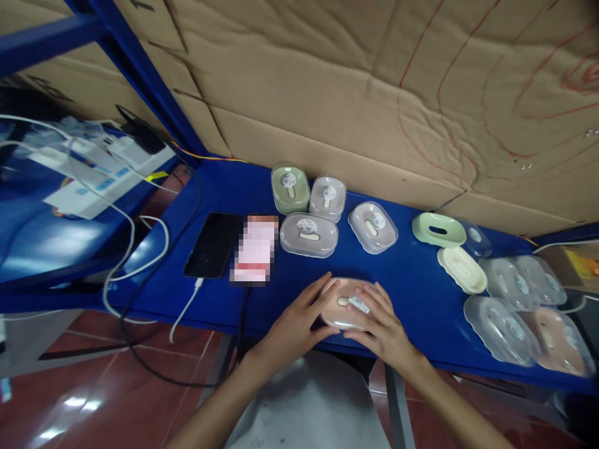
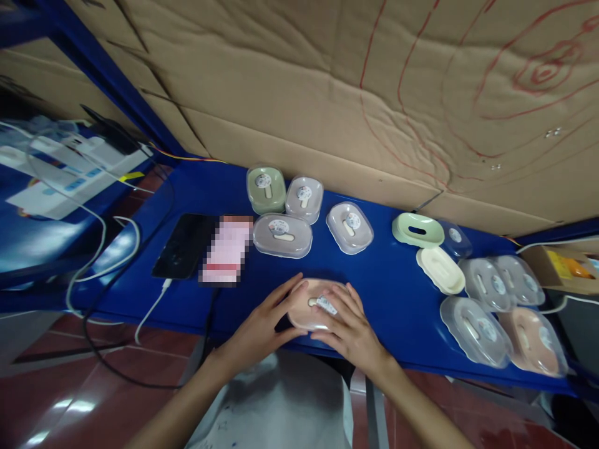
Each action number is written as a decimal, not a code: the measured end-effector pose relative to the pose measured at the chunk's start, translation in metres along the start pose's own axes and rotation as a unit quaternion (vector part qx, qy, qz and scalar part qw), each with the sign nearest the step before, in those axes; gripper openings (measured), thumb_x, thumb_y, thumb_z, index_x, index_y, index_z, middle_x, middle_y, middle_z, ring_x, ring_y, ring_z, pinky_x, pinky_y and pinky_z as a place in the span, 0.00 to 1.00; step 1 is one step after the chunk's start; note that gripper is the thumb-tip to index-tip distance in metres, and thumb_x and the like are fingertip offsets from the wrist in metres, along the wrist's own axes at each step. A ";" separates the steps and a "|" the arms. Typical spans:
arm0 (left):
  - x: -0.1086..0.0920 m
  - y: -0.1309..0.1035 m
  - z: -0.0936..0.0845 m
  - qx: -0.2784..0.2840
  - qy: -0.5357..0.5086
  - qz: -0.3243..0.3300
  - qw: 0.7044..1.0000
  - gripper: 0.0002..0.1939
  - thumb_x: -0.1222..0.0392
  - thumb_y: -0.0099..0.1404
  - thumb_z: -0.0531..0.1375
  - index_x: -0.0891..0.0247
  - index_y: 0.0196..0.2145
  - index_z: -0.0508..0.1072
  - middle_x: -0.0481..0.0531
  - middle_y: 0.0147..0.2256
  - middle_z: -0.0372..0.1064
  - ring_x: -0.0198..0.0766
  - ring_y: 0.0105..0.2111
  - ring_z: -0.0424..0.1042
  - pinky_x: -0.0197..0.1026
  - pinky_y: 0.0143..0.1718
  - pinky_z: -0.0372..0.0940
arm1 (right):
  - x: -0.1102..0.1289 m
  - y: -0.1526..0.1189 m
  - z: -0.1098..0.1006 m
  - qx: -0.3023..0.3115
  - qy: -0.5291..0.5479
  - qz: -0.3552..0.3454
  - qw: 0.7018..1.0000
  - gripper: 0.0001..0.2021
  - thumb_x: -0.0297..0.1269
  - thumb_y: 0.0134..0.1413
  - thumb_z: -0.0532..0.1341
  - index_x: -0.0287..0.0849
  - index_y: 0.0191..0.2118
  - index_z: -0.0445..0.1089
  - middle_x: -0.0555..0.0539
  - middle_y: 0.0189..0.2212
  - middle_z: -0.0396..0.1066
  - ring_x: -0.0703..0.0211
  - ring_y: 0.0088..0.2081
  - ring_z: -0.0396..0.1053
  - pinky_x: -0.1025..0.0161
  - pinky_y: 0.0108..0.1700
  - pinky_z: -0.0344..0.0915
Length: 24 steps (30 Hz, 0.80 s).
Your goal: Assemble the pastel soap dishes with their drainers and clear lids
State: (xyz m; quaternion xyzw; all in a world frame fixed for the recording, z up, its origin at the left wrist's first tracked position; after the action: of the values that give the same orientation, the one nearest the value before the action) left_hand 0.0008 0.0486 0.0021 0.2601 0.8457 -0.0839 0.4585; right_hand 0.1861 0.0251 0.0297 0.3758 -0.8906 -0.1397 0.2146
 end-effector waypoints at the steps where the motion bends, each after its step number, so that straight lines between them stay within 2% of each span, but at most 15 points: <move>1: 0.000 0.000 0.000 0.001 -0.002 -0.002 1.000 0.49 0.52 0.74 0.67 0.37 0.79 0.41 0.56 0.77 0.49 0.52 0.75 0.57 0.61 0.70 0.65 | -0.001 0.000 0.000 -0.005 0.014 0.010 1.000 0.36 0.43 0.69 0.67 0.55 0.77 0.55 0.42 0.72 0.65 0.44 0.76 0.56 0.33 0.75 0.57; 4: 0.002 0.001 0.001 0.006 -0.013 -0.011 1.000 0.48 0.53 0.74 0.68 0.36 0.78 0.42 0.55 0.78 0.48 0.52 0.75 0.57 0.60 0.70 0.65 | -0.003 -0.001 -0.001 -0.007 0.026 0.034 0.999 0.36 0.43 0.70 0.65 0.55 0.78 0.53 0.41 0.73 0.61 0.44 0.76 0.56 0.34 0.73 0.61; 8: 0.003 -0.001 0.001 0.017 -0.032 -0.010 0.999 0.46 0.54 0.74 0.67 0.36 0.78 0.45 0.54 0.77 0.50 0.52 0.75 0.56 0.60 0.71 0.64 | 0.006 -0.004 0.001 0.025 -0.029 0.009 0.999 0.36 0.40 0.70 0.66 0.56 0.77 0.55 0.42 0.75 0.58 0.40 0.78 0.51 0.30 0.75 0.55; 14: 0.003 -0.002 -0.002 0.012 -0.049 -0.009 0.999 0.43 0.51 0.73 0.68 0.40 0.77 0.51 0.54 0.76 0.52 0.51 0.75 0.57 0.60 0.72 0.62 | 0.013 -0.004 0.001 0.040 -0.052 -0.025 0.998 0.34 0.41 0.69 0.67 0.55 0.76 0.58 0.43 0.76 0.57 0.40 0.78 0.49 0.30 0.76 0.51; 18: 0.001 -0.001 -0.003 0.016 -0.055 -0.007 0.998 0.42 0.51 0.74 0.67 0.39 0.77 0.51 0.53 0.76 0.52 0.51 0.75 0.57 0.59 0.73 0.61 | 0.013 -0.004 0.003 0.050 -0.063 -0.008 0.997 0.32 0.37 0.69 0.66 0.53 0.75 0.60 0.43 0.75 0.58 0.40 0.78 0.49 0.30 0.75 0.54; 21: -0.001 -0.001 -0.003 0.015 -0.047 -0.007 0.999 0.42 0.53 0.75 0.67 0.40 0.77 0.49 0.54 0.77 0.49 0.52 0.76 0.55 0.60 0.73 0.61 | 0.017 -0.003 0.002 0.057 -0.100 -0.010 0.993 0.32 0.38 0.69 0.67 0.53 0.74 0.61 0.42 0.73 0.62 0.41 0.78 0.51 0.33 0.75 0.57; 24: -0.002 -0.003 -0.004 -0.001 -0.017 -0.015 1.000 0.41 0.56 0.76 0.65 0.41 0.77 0.49 0.54 0.79 0.42 0.53 0.77 0.52 0.60 0.73 0.60 | 0.007 0.003 -0.007 0.044 -0.177 0.066 0.981 0.31 0.41 0.71 0.65 0.53 0.75 0.60 0.40 0.70 0.66 0.40 0.74 0.58 0.38 0.69 0.64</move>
State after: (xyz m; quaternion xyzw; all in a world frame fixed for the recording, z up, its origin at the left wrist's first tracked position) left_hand -0.0029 0.0473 0.0057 0.2451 0.8415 -0.0947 0.4720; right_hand 0.1835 0.0217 0.0394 0.2943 -0.9428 -0.1499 0.0452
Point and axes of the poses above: each hand's wrist, its own y-axis towards the middle knuckle, its own z-axis out of the palm, x = y × z, the point moved 8 cm from there along y, towards the middle knuckle
